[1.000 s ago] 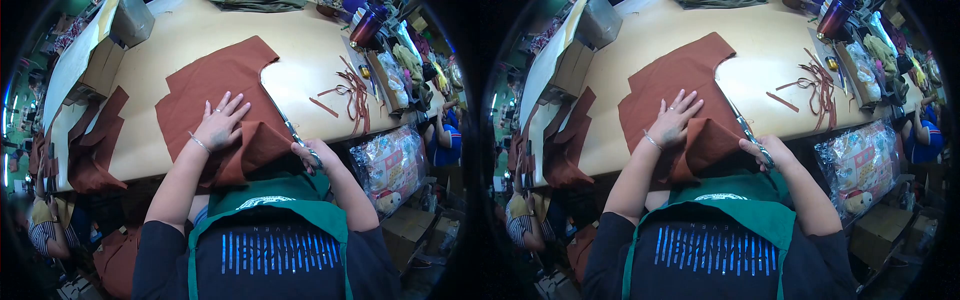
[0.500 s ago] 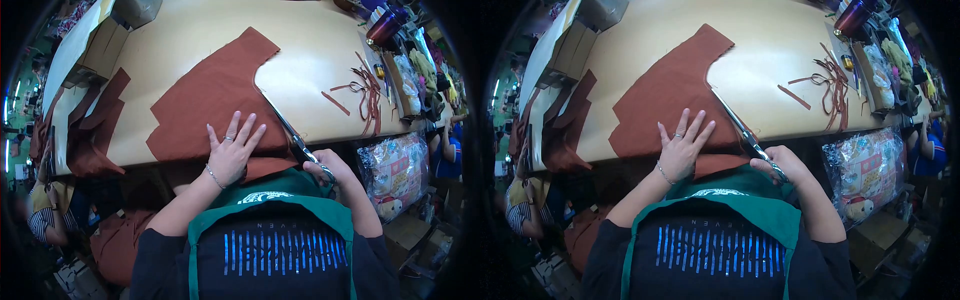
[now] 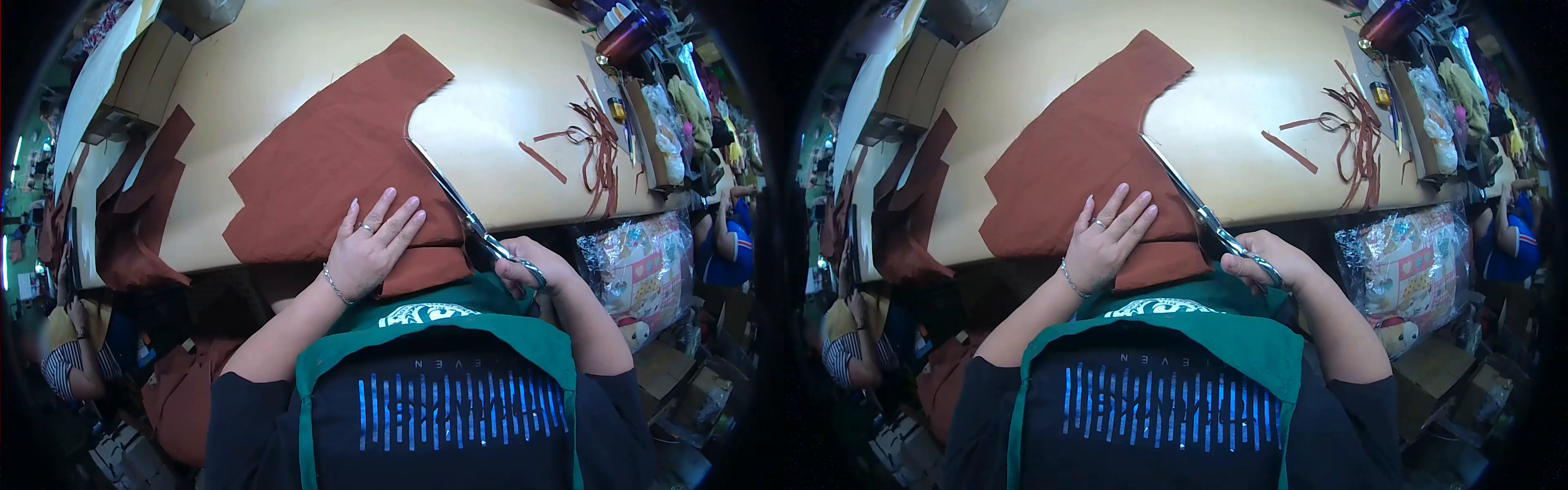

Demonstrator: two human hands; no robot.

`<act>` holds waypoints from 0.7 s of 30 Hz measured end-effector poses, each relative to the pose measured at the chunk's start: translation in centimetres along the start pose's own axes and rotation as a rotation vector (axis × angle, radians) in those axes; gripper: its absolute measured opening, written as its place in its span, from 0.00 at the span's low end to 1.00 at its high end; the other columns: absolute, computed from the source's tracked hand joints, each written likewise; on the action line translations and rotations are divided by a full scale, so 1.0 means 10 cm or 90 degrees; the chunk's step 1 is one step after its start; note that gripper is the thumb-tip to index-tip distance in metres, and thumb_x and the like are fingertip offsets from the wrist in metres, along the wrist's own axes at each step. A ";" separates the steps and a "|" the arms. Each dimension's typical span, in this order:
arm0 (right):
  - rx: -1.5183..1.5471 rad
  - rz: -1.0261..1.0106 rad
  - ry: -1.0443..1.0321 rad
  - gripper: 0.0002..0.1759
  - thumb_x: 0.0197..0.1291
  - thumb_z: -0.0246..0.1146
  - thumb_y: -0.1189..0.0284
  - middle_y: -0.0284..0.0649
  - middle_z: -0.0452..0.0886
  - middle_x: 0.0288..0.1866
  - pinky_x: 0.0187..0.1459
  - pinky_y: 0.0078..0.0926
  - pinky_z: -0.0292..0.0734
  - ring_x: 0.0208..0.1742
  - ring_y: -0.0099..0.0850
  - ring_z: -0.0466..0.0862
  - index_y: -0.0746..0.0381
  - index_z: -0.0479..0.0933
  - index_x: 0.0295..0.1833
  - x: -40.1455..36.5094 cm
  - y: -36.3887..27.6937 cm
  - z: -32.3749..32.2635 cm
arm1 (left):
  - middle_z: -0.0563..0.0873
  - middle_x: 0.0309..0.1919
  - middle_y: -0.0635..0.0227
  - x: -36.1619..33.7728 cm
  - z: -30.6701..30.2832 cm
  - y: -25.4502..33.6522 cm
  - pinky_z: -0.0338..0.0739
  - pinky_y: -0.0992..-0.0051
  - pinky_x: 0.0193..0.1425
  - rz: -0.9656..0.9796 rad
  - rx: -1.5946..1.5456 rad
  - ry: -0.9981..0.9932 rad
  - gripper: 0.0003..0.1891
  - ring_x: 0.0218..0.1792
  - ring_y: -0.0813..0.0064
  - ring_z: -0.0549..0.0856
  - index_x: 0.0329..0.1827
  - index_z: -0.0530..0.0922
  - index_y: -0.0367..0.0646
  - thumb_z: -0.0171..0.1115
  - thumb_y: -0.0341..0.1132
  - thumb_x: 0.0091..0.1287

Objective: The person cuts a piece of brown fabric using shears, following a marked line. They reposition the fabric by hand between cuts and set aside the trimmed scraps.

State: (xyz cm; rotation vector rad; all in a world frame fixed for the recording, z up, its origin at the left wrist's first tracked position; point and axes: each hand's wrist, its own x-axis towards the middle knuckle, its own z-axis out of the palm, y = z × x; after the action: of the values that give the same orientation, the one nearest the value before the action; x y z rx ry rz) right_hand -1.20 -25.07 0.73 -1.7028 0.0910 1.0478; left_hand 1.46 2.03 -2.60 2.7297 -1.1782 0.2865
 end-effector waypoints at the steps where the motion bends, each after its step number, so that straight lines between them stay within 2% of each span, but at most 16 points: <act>1: -0.005 0.001 -0.005 0.37 0.40 0.60 0.35 0.33 0.70 0.15 0.18 0.19 0.70 0.16 0.23 0.75 0.63 0.69 0.27 0.02 -0.02 -0.01 | 0.68 0.62 0.72 0.00 0.00 0.00 0.57 0.52 0.62 0.000 -0.005 0.002 0.21 0.64 0.67 0.65 0.58 0.71 0.52 0.47 0.33 0.59; 10: -0.043 0.008 0.025 0.40 0.38 0.59 0.33 0.33 0.69 0.14 0.16 0.17 0.68 0.14 0.23 0.74 0.65 0.69 0.26 0.07 -0.15 -0.01 | 0.69 0.62 0.72 -0.04 0.03 -0.02 0.53 0.57 0.64 0.003 -0.034 0.016 0.21 0.64 0.71 0.66 0.57 0.71 0.51 0.46 0.33 0.60; 15: -0.022 0.039 0.057 0.36 0.38 0.62 0.36 0.32 0.69 0.12 0.15 0.17 0.67 0.13 0.21 0.72 0.64 0.70 0.24 0.04 -0.09 0.02 | 0.69 0.62 0.71 -0.04 0.03 -0.03 0.54 0.57 0.64 0.002 -0.053 0.015 0.20 0.64 0.70 0.66 0.57 0.71 0.49 0.45 0.33 0.60; 18: -0.013 0.050 0.070 0.34 0.39 0.64 0.39 0.31 0.68 0.12 0.14 0.17 0.66 0.12 0.21 0.72 0.63 0.69 0.23 0.04 -0.06 0.05 | 0.68 0.62 0.71 -0.03 -0.01 -0.04 0.56 0.55 0.63 0.001 -0.092 -0.002 0.22 0.64 0.70 0.65 0.58 0.70 0.49 0.47 0.30 0.58; 21: -0.023 0.057 0.084 0.33 0.40 0.65 0.41 0.31 0.68 0.12 0.13 0.17 0.65 0.12 0.20 0.71 0.63 0.68 0.22 0.03 -0.06 0.06 | 0.65 0.64 0.67 -0.02 -0.11 -0.09 0.55 0.51 0.63 0.066 -0.109 -0.063 0.26 0.66 0.67 0.62 0.60 0.68 0.48 0.53 0.30 0.54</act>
State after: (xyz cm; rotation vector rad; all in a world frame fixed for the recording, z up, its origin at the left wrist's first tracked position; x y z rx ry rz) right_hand -1.09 -24.18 0.98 -1.8146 0.2359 1.0070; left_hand 1.88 3.00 -1.67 2.5663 -1.3064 0.0586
